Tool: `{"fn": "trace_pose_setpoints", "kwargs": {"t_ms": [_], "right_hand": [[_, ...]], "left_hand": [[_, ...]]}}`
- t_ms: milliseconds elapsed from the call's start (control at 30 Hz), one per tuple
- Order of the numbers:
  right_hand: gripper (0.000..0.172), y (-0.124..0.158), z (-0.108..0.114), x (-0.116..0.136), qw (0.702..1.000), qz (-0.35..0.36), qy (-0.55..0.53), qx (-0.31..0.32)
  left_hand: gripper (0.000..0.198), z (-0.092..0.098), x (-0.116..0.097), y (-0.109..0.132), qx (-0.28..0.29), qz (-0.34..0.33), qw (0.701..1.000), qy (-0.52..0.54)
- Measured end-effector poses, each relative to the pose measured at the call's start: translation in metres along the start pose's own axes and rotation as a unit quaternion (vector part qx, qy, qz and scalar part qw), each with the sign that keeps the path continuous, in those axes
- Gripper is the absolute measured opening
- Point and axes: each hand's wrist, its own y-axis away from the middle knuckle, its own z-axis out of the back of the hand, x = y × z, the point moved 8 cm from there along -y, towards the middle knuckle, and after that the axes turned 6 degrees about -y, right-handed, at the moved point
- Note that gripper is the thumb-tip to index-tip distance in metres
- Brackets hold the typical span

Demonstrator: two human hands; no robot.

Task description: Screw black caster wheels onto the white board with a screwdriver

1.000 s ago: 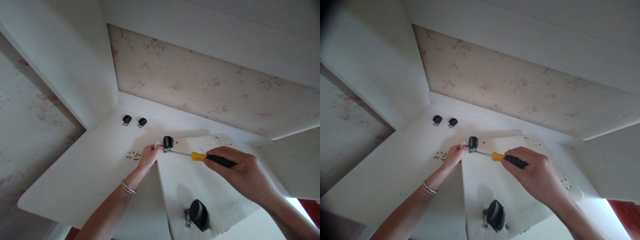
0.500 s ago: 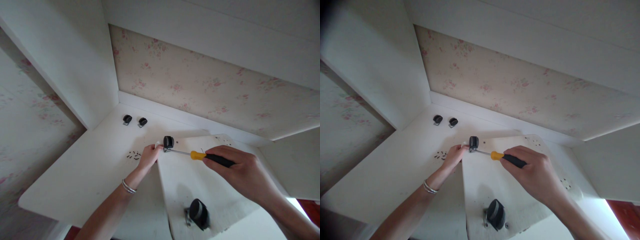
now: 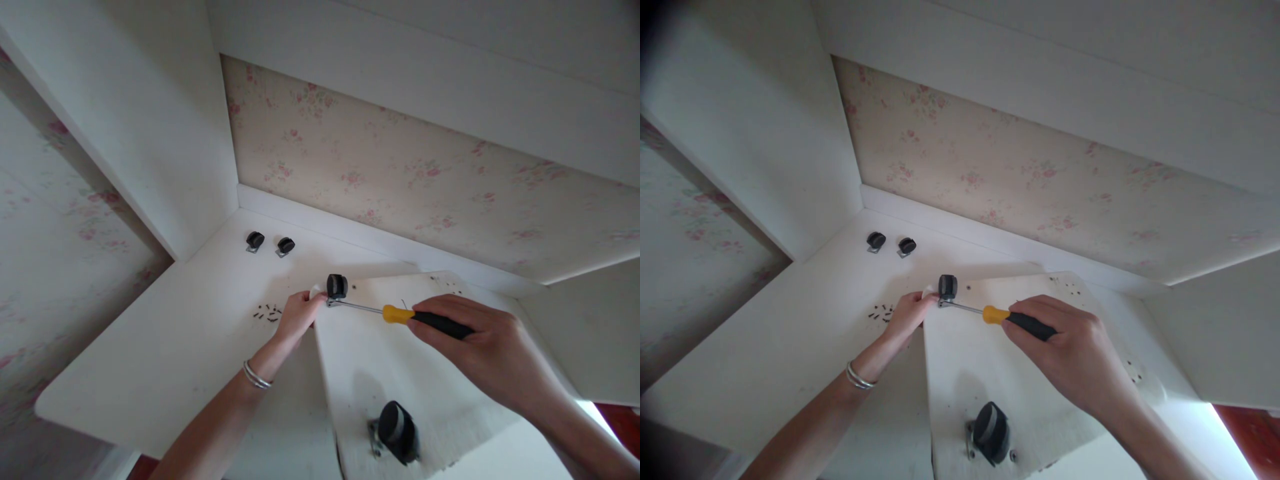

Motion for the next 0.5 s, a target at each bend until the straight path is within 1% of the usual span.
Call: {"fn": "trace_pose_setpoints", "kwargs": {"t_ms": [133,300,500], "right_hand": [[0.02,-0.0004,-0.0008,-0.0011,1.0,0.001,0.007,0.0],[0.019,-0.0003,-0.0042,-0.003,1.0,0.009,0.003,0.003],[0.018,-0.0003,-0.0047,-0.0037,1.0,0.007,-0.004,0.002]], "left_hand": [[0.031,-0.0008,0.0019,-0.0015,0.01,-0.007,1.0,-0.002],[0.034,0.0008,0.0036,-0.0038,0.005,-0.015,0.999,-0.03],[0.033,0.0003,0.0038,-0.0033,0.003,-0.012,1.0,-0.028]]}}
